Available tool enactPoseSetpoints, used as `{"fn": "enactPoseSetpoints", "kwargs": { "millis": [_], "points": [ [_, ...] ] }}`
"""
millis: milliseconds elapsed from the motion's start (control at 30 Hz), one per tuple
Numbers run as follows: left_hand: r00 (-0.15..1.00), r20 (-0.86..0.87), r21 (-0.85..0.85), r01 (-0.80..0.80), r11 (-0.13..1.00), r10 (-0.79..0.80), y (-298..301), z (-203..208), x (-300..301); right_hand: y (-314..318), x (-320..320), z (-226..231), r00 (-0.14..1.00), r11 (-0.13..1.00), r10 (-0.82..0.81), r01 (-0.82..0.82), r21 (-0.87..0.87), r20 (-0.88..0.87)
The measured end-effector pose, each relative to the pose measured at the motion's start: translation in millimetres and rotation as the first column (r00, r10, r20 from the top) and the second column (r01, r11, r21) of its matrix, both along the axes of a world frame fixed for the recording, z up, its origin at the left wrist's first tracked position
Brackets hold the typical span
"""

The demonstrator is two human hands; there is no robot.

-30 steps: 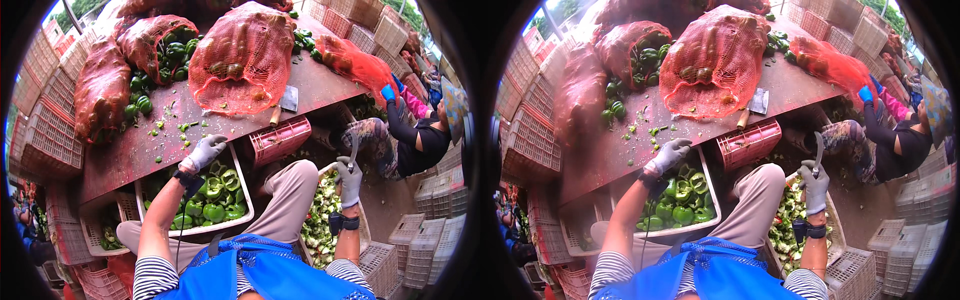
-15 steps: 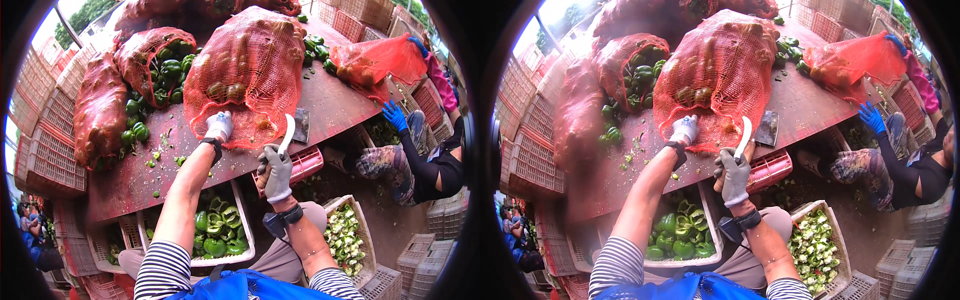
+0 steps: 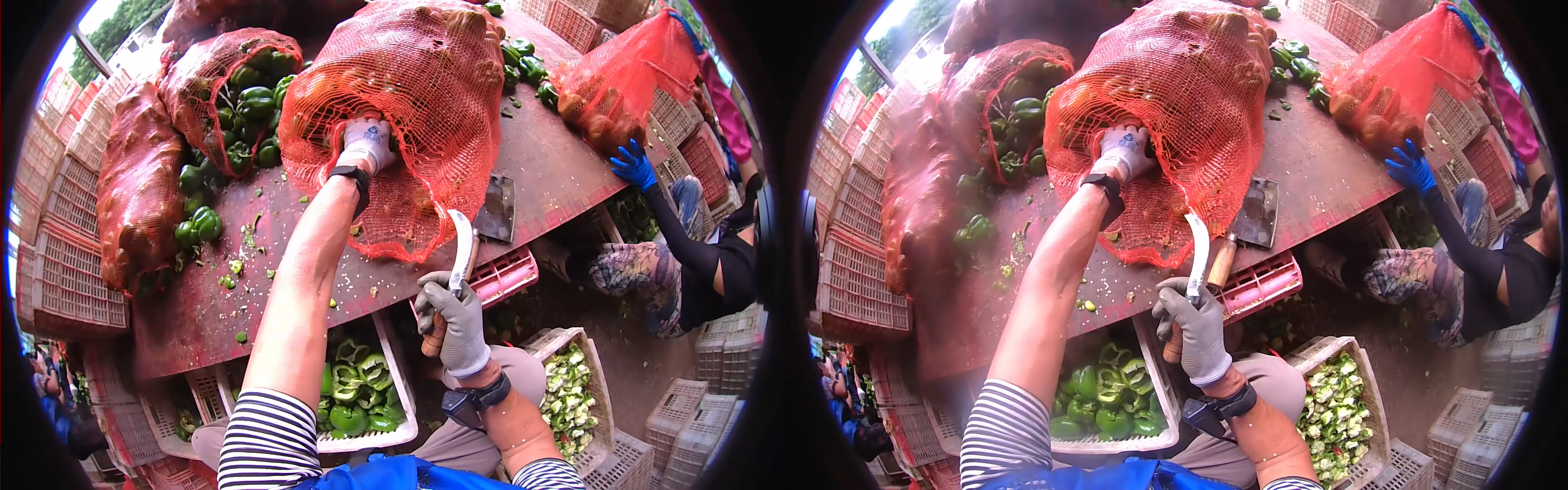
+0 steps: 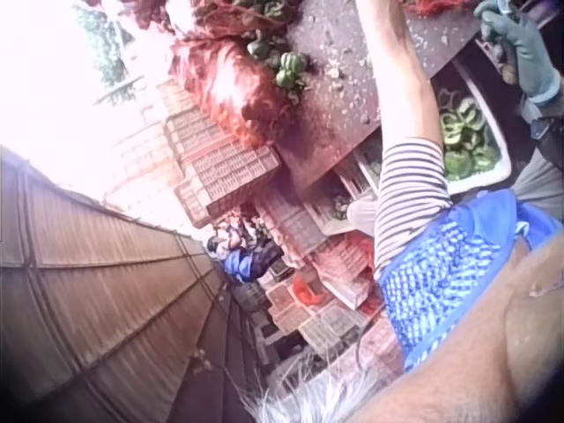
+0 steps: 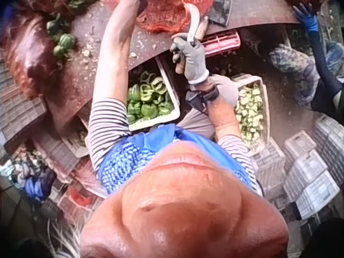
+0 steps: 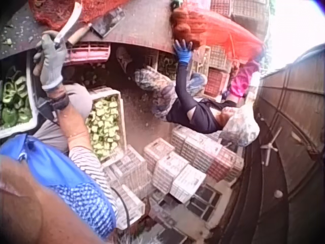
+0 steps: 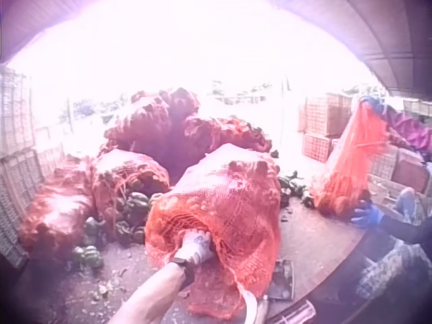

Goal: The recorder prepares green bell peppers by cutting them with a knife and a cleaver and sorting them into plastic crates.

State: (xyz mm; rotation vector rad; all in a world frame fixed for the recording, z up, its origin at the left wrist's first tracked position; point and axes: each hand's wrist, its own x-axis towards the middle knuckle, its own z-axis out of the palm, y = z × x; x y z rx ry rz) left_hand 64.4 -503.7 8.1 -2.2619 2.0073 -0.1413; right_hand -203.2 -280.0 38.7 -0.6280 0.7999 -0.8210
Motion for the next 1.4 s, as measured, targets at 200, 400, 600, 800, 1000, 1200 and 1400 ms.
{"fn": "enactPoseSetpoints", "kwargs": {
  "millis": [200, 400, 600, 800, 1000, 1200, 1400],
  "points": [
    [0.985, -0.145, -0.057, 0.09, 0.994, -0.098, 28, 0, 4, 3, 3, 1, 1.0, 0.998, -0.021, 0.021, -0.051, -0.005],
    [0.655, -0.754, -0.06, 0.006, 0.998, -0.049, 114, -21, 5, 9, 7, 6, 0.999, 0.994, -0.041, 0.041, -0.106, 0.004],
    [-0.693, -0.721, 0.181, -0.175, 0.968, 0.01, 234, -43, 5, 5, 15, -1, 0.896, 0.88, -0.094, -0.129, -0.457, -0.434],
    [-0.621, -0.742, 0.148, -0.52, 0.841, -0.254, 330, -33, -31, 34, 47, -17, 0.644, 0.324, -0.449, -0.529, -0.785, -0.619],
    [-0.769, -0.564, 0.258, -0.511, 0.82, -0.301, 372, -25, -68, 70, 69, -27, 0.578, 0.258, -0.354, -0.696, -0.671, -0.735],
    [-0.642, -0.679, 0.159, -0.602, 0.782, -0.356, 401, -25, -61, 85, 77, -40, 0.583, 0.128, -0.388, -0.733, -0.668, -0.714],
    [-0.69, -0.651, 0.187, -0.548, 0.815, -0.315, 425, -18, -70, 88, 84, -43, 0.608, 0.047, -0.379, -0.74, -0.671, -0.697]
  ]
}}
